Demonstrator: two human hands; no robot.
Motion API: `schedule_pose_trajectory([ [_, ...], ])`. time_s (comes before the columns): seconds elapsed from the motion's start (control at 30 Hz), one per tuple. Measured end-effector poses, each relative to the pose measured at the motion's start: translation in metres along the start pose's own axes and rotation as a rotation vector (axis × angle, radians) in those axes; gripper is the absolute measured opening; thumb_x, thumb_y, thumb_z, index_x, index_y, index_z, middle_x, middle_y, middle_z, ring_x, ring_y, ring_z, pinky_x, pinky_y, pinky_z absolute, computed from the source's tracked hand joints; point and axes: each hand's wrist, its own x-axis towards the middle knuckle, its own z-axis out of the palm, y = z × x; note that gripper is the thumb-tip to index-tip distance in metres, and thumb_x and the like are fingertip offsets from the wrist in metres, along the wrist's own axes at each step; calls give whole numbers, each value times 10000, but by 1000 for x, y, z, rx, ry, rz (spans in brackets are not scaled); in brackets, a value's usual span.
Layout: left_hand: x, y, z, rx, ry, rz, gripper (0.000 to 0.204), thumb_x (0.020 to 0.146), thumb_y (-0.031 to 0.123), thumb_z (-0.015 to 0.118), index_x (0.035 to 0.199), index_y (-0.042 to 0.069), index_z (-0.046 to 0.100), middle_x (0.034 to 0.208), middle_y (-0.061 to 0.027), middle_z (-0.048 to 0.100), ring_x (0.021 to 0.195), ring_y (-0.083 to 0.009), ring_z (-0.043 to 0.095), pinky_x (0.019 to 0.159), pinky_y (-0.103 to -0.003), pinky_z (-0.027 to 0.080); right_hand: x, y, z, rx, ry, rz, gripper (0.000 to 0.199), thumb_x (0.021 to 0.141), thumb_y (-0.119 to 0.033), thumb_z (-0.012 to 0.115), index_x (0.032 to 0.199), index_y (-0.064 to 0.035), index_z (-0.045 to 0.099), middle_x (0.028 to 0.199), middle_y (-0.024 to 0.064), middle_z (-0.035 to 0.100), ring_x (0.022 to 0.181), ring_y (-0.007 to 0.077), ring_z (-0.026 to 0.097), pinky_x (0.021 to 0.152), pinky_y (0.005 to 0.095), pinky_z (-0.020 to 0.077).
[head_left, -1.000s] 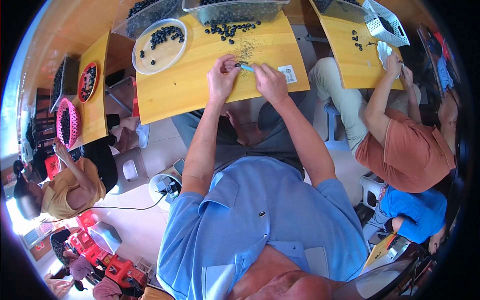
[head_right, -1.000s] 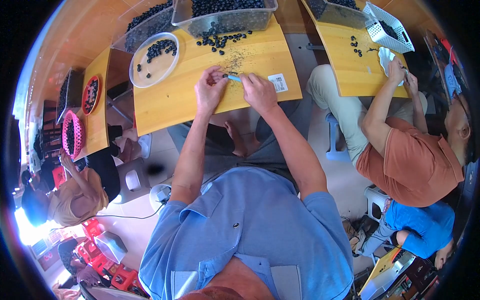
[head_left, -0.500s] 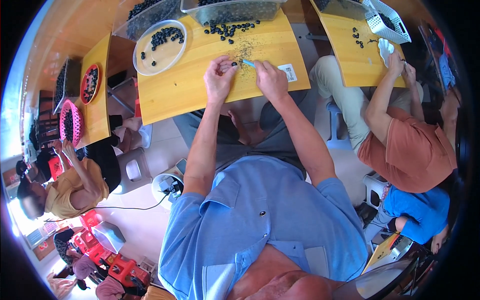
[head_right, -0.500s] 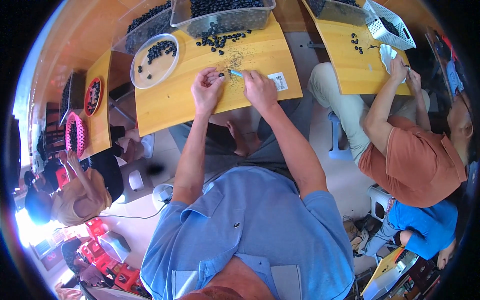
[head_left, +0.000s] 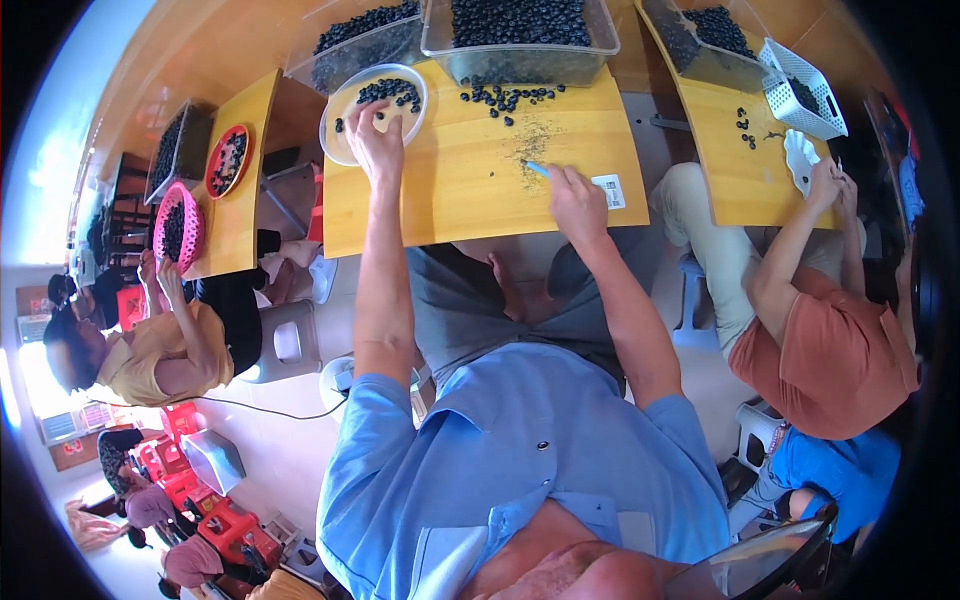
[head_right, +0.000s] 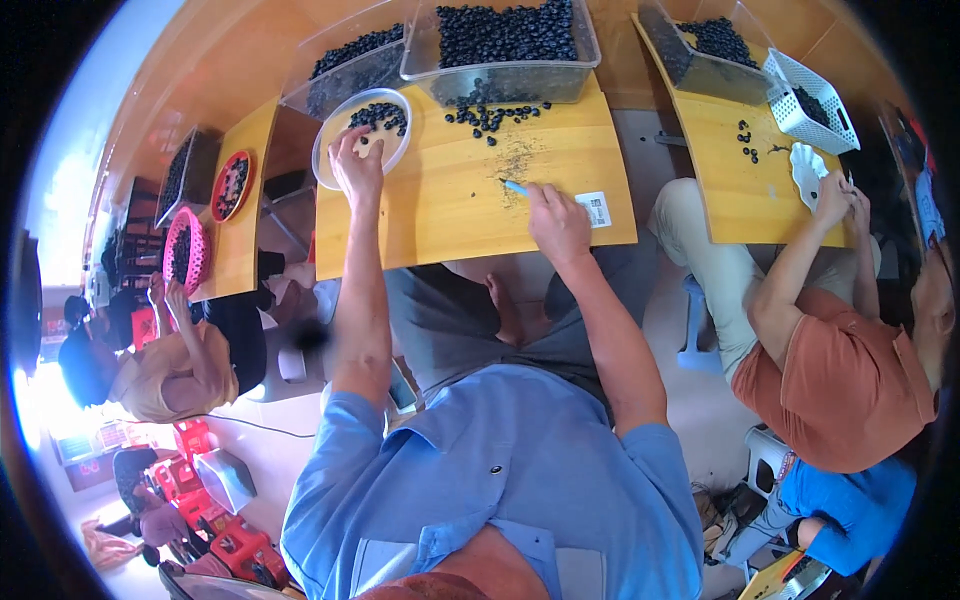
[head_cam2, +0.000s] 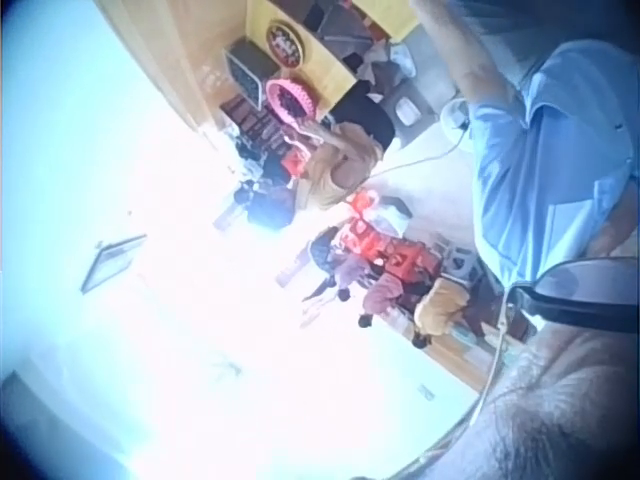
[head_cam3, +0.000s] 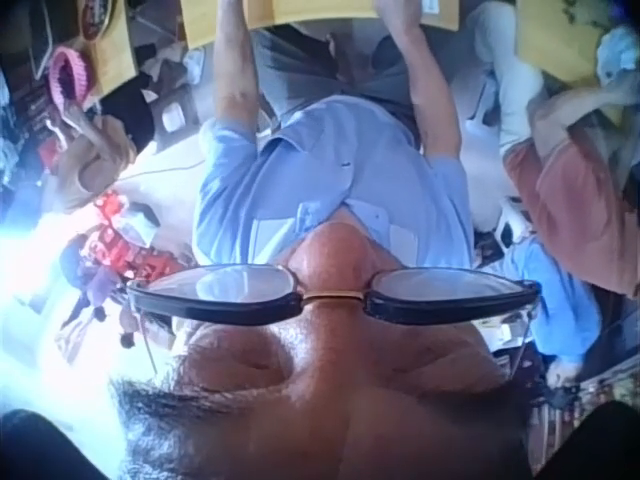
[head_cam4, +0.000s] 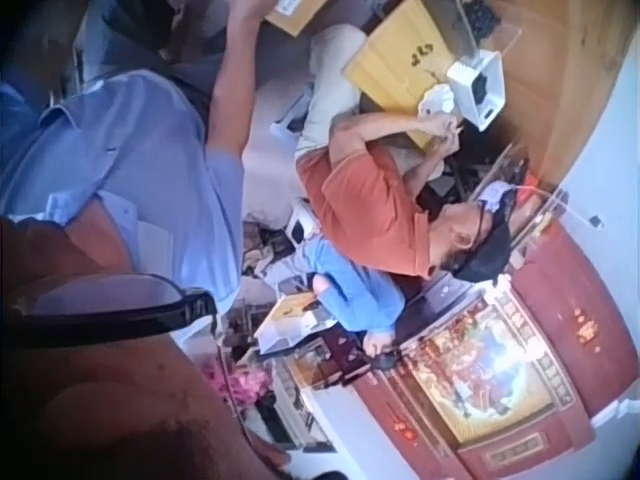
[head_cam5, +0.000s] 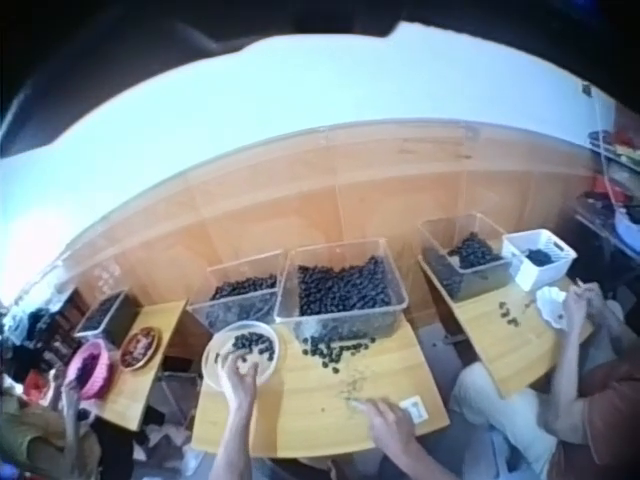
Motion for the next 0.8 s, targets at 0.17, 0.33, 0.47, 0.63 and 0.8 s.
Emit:
schedule_pose_trajectory([
  [0.17,-6,17,40,-82,-416,241,289,824,-9,740,1102,67,747,996,-157,674,982,-335,662,866,-441,546,4,-3,1,14,-3,15,218,862,-77,638,1073,-93,693,856,84,663,782,290,720,646,448,590],
  [0.33,-45,46,90,-68,-617,387,257,896,60,714,1151,77,742,1048,-168,676,988,-363,675,875,-445,559,3,-2,1,10,-24,22,203,873,-85,636,1068,-95,695,857,85,664,786,294,720,650,453,588],
  [0.47,-53,52,101,54,-647,315,193,902,79,692,1083,53,751,1026,-175,676,1024,-374,656,893,-465,549,2,-3,-1,13,-21,11,199,876,-80,636,1065,-91,695,850,92,663,778,302,719,651,455,587],
  [0.63,-60,55,83,-61,-513,126,220,817,151,819,980,22,747,899,-145,720,812,-305,708,803,-410,567,1,-2,0,45,30,-7,186,877,-78,634,1055,-79,691,840,95,659,762,303,717,646,453,587],
  [0.8,-75,55,59,-62,-578,-186,277,791,203,878,954,24,742,829,-79,757,783,-165,721,766,-330,569,1,0,-1,47,-21,4,179,882,-83,633,1053,-70,686,839,97,654,746,307,714,638,454,586],
])
